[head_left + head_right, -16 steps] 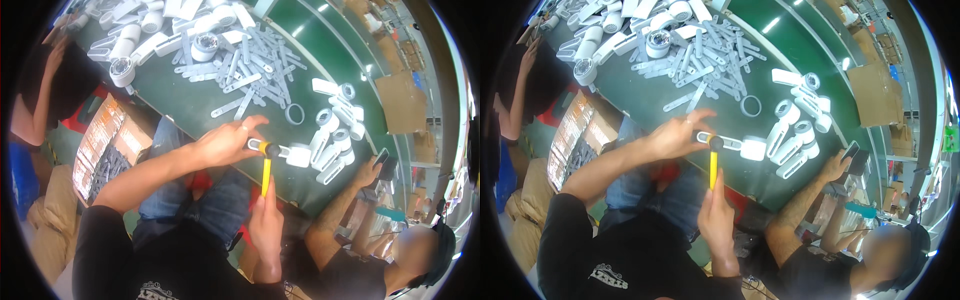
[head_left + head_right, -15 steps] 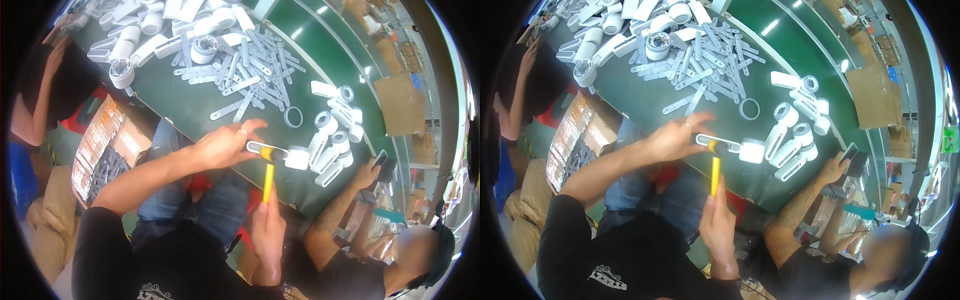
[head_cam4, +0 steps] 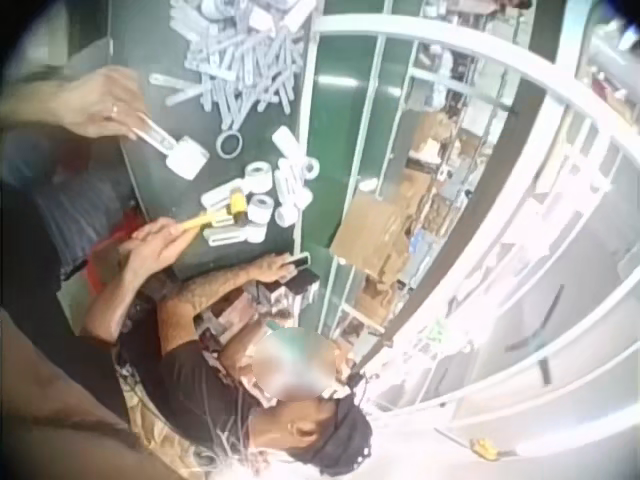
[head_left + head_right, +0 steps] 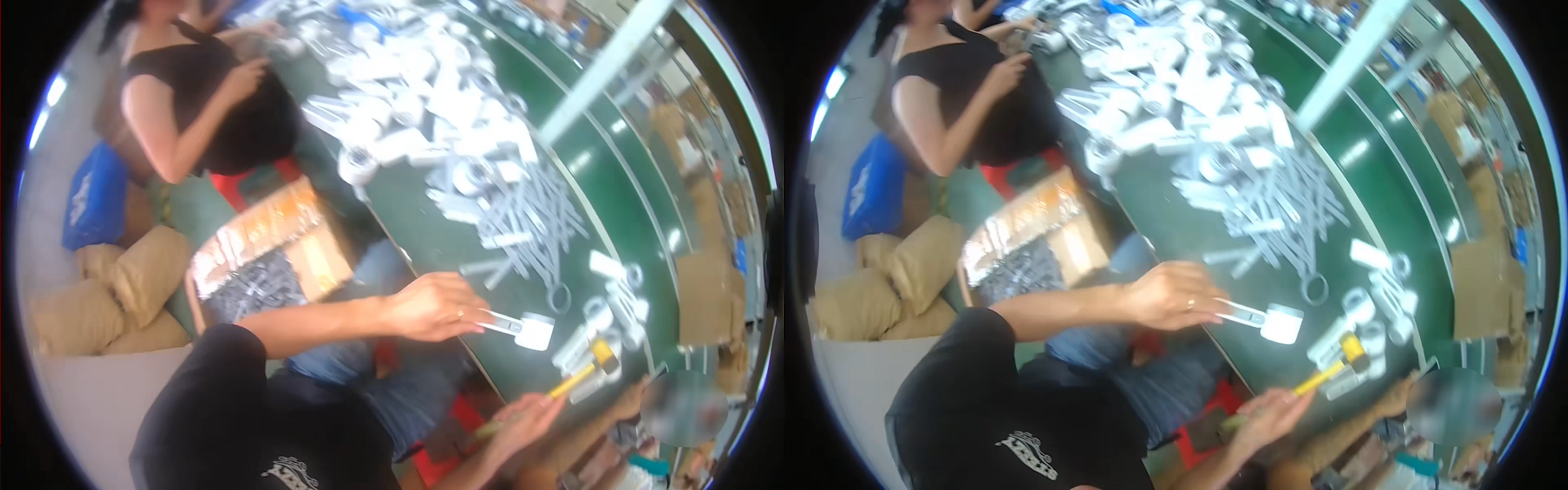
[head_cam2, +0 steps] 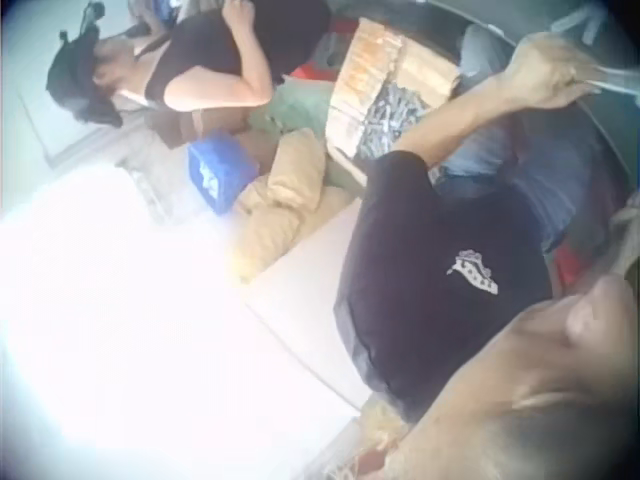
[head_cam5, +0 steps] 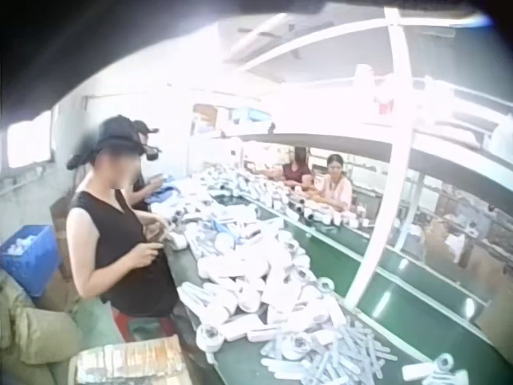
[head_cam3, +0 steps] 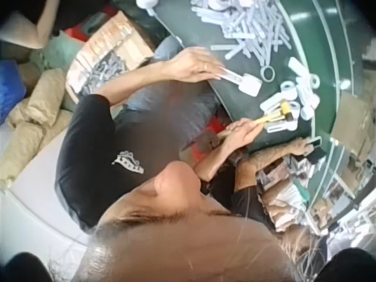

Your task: Assembling white plastic housing components using a small yellow-headed hammer on an assembly line.

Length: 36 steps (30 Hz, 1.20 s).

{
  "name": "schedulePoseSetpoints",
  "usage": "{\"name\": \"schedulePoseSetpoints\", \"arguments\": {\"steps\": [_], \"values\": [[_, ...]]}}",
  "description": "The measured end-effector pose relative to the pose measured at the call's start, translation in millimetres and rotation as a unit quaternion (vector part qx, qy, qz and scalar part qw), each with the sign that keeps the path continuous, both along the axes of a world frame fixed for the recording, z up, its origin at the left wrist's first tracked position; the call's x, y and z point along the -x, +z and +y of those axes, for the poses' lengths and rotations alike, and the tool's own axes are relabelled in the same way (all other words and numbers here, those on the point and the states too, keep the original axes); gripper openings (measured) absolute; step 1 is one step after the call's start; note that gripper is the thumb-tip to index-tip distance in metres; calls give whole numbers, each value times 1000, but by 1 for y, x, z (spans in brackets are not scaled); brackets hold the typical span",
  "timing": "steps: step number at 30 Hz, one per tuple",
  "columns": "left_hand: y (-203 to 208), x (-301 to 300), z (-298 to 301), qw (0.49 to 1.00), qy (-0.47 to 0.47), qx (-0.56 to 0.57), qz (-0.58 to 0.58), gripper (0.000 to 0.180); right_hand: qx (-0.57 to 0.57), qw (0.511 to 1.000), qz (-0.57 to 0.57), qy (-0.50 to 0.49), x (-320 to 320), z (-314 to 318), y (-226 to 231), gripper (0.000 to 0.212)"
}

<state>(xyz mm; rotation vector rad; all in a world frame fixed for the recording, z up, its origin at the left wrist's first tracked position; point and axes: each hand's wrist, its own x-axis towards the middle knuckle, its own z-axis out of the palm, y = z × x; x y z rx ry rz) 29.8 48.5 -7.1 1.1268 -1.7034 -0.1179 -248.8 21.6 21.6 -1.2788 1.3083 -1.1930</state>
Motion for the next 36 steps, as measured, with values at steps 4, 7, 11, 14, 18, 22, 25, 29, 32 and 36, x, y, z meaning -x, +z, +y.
{"name": "schedulePoseSetpoints", "arguments": {"steps": [4,7,11,14,18,22,25,29,32,36], "values": [[20,-72,90,978,208,11,-31,29,-72,995,-52,35,-12,-24,-12,51],[35,-124,139,897,431,-22,-91,32,-77,994,-51,63,-14,-30,-21,50],[39,-207,157,743,667,-40,-25,27,-66,995,-52,52,-14,-31,-22,49],[18,-286,150,699,708,-49,-83,26,-77,994,-41,67,-16,-28,-18,54],[-6,-358,93,723,677,-124,-61,31,-97,993,-50,51,-12,-25,-18,51],[-18,-415,49,804,560,-199,-28,45,-92,994,-54,28,-12,-32,-37,51],[-10,-412,35,765,582,-204,-186,39,-44,991,-125,10,-5,-32,-55,53],[54,-232,-8,880,452,-61,-136,36,43,993,-105,-18,-14,-19,-46,60],[58,-104,-57,980,133,-106,-103,42,33,984,-163,-64,-6,-20,-33,43],[63,20,-153,962,-112,-46,-245,51,-2,982,-161,-101,24,-28,-16,29]]}}
